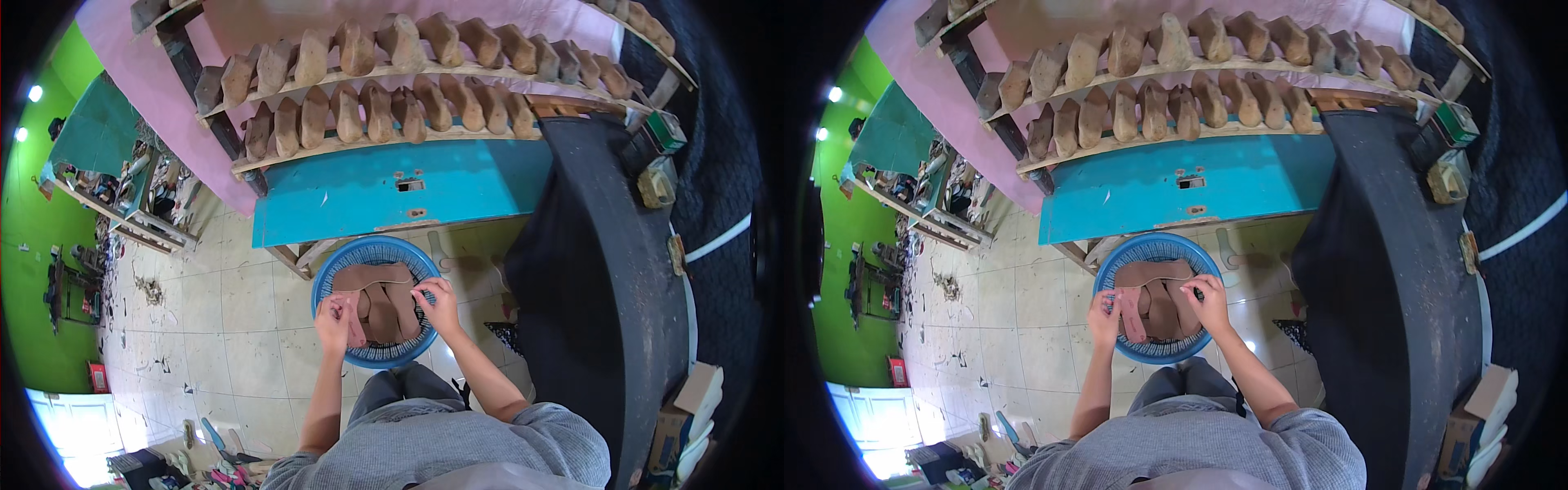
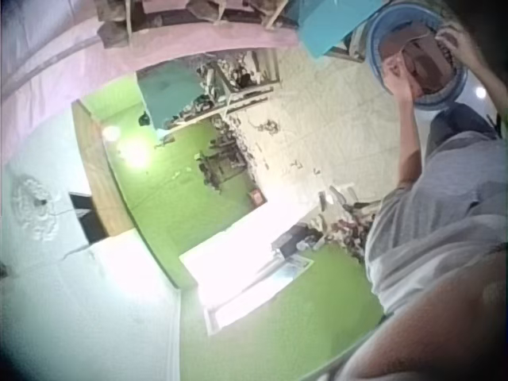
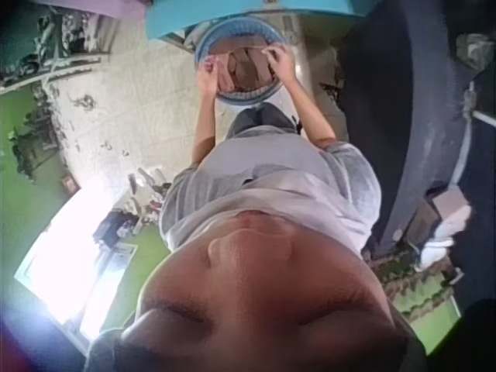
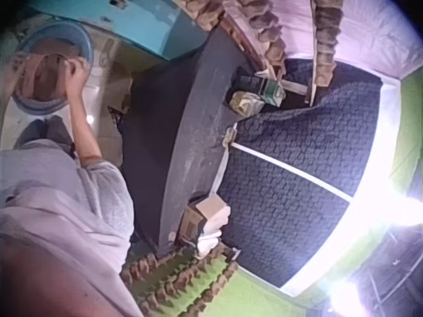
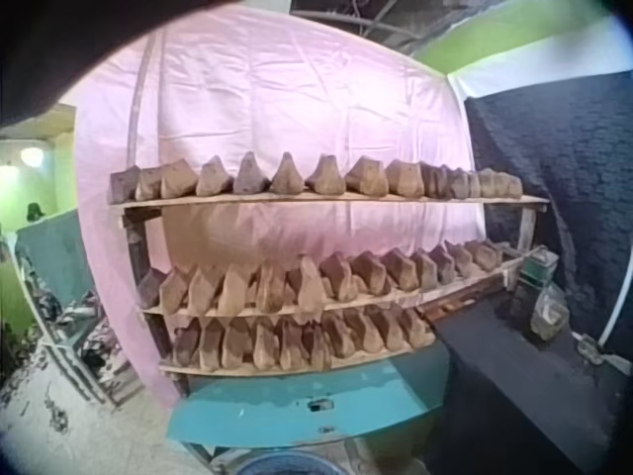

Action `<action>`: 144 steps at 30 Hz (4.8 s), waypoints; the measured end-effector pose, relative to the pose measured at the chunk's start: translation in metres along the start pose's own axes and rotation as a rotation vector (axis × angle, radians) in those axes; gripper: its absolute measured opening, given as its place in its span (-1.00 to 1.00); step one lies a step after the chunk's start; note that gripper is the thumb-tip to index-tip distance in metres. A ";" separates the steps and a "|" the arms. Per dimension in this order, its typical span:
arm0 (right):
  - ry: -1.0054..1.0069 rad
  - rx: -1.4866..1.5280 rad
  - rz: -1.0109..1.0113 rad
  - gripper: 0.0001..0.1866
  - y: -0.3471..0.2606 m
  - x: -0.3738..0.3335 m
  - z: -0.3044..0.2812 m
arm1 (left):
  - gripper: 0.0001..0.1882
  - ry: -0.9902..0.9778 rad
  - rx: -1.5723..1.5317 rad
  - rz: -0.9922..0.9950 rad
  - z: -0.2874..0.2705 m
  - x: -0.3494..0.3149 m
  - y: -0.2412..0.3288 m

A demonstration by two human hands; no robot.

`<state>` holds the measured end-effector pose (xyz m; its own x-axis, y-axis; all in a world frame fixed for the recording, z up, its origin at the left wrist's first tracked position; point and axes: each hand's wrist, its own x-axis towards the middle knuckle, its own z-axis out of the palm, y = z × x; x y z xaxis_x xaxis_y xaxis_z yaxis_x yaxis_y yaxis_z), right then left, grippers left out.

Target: Applying adhesive to shoe insoles and outsoles using a brush at a workbench.

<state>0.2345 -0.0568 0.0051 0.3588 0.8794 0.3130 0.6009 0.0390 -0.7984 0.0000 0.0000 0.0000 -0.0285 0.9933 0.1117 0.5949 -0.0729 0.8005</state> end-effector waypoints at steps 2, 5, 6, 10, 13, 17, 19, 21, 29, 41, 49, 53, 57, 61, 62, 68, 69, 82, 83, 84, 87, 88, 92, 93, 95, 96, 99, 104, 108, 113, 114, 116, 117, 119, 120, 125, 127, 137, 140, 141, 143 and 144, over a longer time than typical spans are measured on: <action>0.047 0.054 -0.029 -0.85 -0.025 0.000 -0.009 | -0.87 0.019 -0.164 0.042 -0.021 0.004 0.028; 0.059 0.043 -0.072 -0.88 -0.067 -0.005 -0.039 | -0.89 0.007 -0.149 0.135 -0.054 -0.002 0.072; 0.071 0.033 -0.072 -0.87 -0.079 -0.012 -0.047 | -0.89 -0.014 -0.156 0.149 -0.063 -0.007 0.082; 0.145 -0.016 -0.104 -0.87 -0.110 -0.032 -0.073 | -0.90 -0.082 -0.260 0.244 -0.075 -0.017 0.104; 0.247 -0.035 -0.070 -0.87 -0.130 -0.054 -0.094 | -0.91 -0.172 -0.302 0.340 -0.076 -0.031 0.117; 0.354 -0.094 -0.018 -0.86 -0.145 -0.095 -0.128 | -0.92 -0.346 -0.381 0.354 -0.059 -0.050 0.136; 0.367 -0.176 -0.066 -0.85 -0.150 -0.117 -0.151 | -0.93 -0.437 -0.432 0.362 -0.050 -0.065 0.154; 0.428 -0.246 -0.042 -0.86 -0.150 -0.142 -0.180 | -0.93 -0.513 -0.446 0.430 -0.034 -0.080 0.172; 0.812 -0.477 0.169 -0.87 -0.144 -0.248 -0.301 | -0.93 -0.824 -0.502 0.625 0.043 -0.173 0.261; 1.061 -0.709 0.284 -0.87 -0.110 -0.374 -0.474 | -0.92 -1.160 -0.630 0.873 0.144 -0.392 0.405; 1.254 -0.811 0.375 -0.86 -0.093 -0.421 -0.555 | -0.93 -1.228 -0.739 1.185 0.190 -0.494 0.486; 1.370 -0.916 0.473 -0.86 -0.084 -0.448 -0.595 | -0.91 -1.313 -0.818 1.261 0.212 -0.552 0.528; 1.492 -1.007 0.509 -0.87 -0.073 -0.477 -0.641 | -0.87 -1.382 -0.901 1.351 0.235 -0.613 0.569; 1.550 -1.075 0.584 -0.87 -0.071 -0.501 -0.677 | -0.83 -1.387 -0.966 1.459 0.257 -0.673 0.605; 1.563 -1.088 0.589 -0.87 -0.071 -0.505 -0.686 | -0.79 -1.413 -0.975 1.474 0.261 -0.686 0.614; 1.608 -1.144 0.624 -0.88 -0.067 -0.526 -0.708 | -0.62 -1.324 -1.049 1.627 0.274 -0.752 0.636; 1.599 -1.157 0.631 -0.88 -0.067 -0.529 -0.712 | -0.61 -1.316 -1.043 1.632 0.274 -0.760 0.639; 1.507 -1.118 0.616 -0.89 -0.072 -0.543 -0.727 | -0.69 -1.031 -1.171 1.515 0.270 -0.753 0.654; 1.499 -1.110 0.612 -0.89 -0.072 -0.542 -0.727 | -0.71 -0.994 -1.207 1.475 0.265 -0.744 0.656; 1.487 -1.099 0.605 -0.87 -0.071 -0.541 -0.726 | -0.72 -0.951 -1.208 1.451 0.261 -0.734 0.658; 1.484 -1.039 0.552 -0.75 -0.069 -0.532 -0.725 | -0.75 -0.799 -1.234 1.321 0.255 -0.701 0.660; 1.507 -1.001 0.517 -0.65 -0.069 -0.528 -0.725 | -0.75 -0.873 -1.110 1.214 0.249 -0.685 0.654; 1.381 -1.229 0.406 -0.37 -0.064 -0.513 -0.720 | -0.73 -1.068 -1.228 0.686 0.239 -0.635 0.642; 1.342 -1.293 0.366 -0.37 -0.061 -0.508 -0.718 | -0.72 -1.107 -1.241 0.605 0.238 -0.620 0.639; 1.277 -1.322 0.277 -0.35 -0.058 -0.493 -0.716 | -0.72 -1.111 -1.215 0.556 0.240 -0.590 0.630; 1.264 -1.304 0.251 -0.35 -0.056 -0.484 -0.713 | -0.73 -1.163 -1.226 0.497 0.246 -0.575 0.623; 1.062 -1.285 0.216 -0.23 -0.049 -0.456 -0.704 | -0.74 -1.228 -1.256 0.347 0.256 -0.537 0.601; 0.957 -1.145 0.218 -0.29 -0.033 -0.402 -0.686 | -0.73 -1.278 -1.213 0.102 0.262 -0.483 0.578; 0.857 -0.983 0.241 -0.33 -0.016 -0.355 -0.668 | -0.72 -1.329 -1.195 0.039 0.280 -0.434 0.564; 0.737 -0.909 0.266 -0.39 0.008 -0.288 -0.640 | -0.71 -1.346 -1.121 -0.031 0.311 -0.362 0.557; 0.708 -0.910 0.271 -0.40 0.011 -0.272 -0.633 | -0.71 -1.347 -1.115 -0.025 0.315 -0.346 0.559; 0.639 -0.944 0.271 -0.43 0.020 -0.241 -0.617 | -0.70 -1.347 -1.083 -0.004 0.323 -0.312 0.563; 0.612 -0.964 0.265 -0.46 0.024 -0.226 -0.612 | -0.70 -1.343 -1.080 0.003 0.328 -0.297 0.565; 0.614 -1.007 0.258 -0.44 0.036 -0.201 -0.597 | -0.70 -1.357 -1.044 0.016 0.338 -0.268 0.567; 0.613 -1.056 0.258 -0.41 0.042 -0.189 -0.590 | -0.70 -1.355 -1.038 0.023 0.342 -0.254 0.568; 0.701 -0.823 0.398 -0.21 0.056 -0.139 -0.567 | -0.70 -1.383 -0.945 0.027 0.359 -0.199 0.570; 0.714 -0.818 0.409 -0.15 0.060 -0.128 -0.566 | -0.70 -1.396 -0.945 0.012 0.367 -0.188 0.568; 0.693 -0.766 0.370 -0.29 0.077 -0.091 -0.566 | -0.42 -1.531 -1.228 -0.302 0.408 -0.198 0.560; 0.725 -0.692 0.383 -0.33 0.087 -0.079 -0.559 | -0.24 -1.704 -1.284 -0.378 0.414 -0.219 0.559; 0.716 -0.632 0.408 -0.33 0.091 -0.076 -0.558 | -0.19 -1.850 -1.354 -0.450 0.417 -0.226 0.559; 0.717 -0.556 0.395 -0.37 0.097 -0.075 -0.558 | -0.11 -1.803 -1.316 -0.481 0.422 -0.235 0.562; 0.716 -0.559 0.390 -0.37 0.101 -0.075 -0.562 | -0.11 -1.720 -1.321 -0.472 0.427 -0.236 0.562</action>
<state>0.6698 -0.3857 0.1906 0.8401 0.2811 0.4639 0.5333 -0.5841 -0.6119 0.6844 -0.2373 0.1720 0.9995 -0.0041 -0.0306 0.0192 0.8583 0.5128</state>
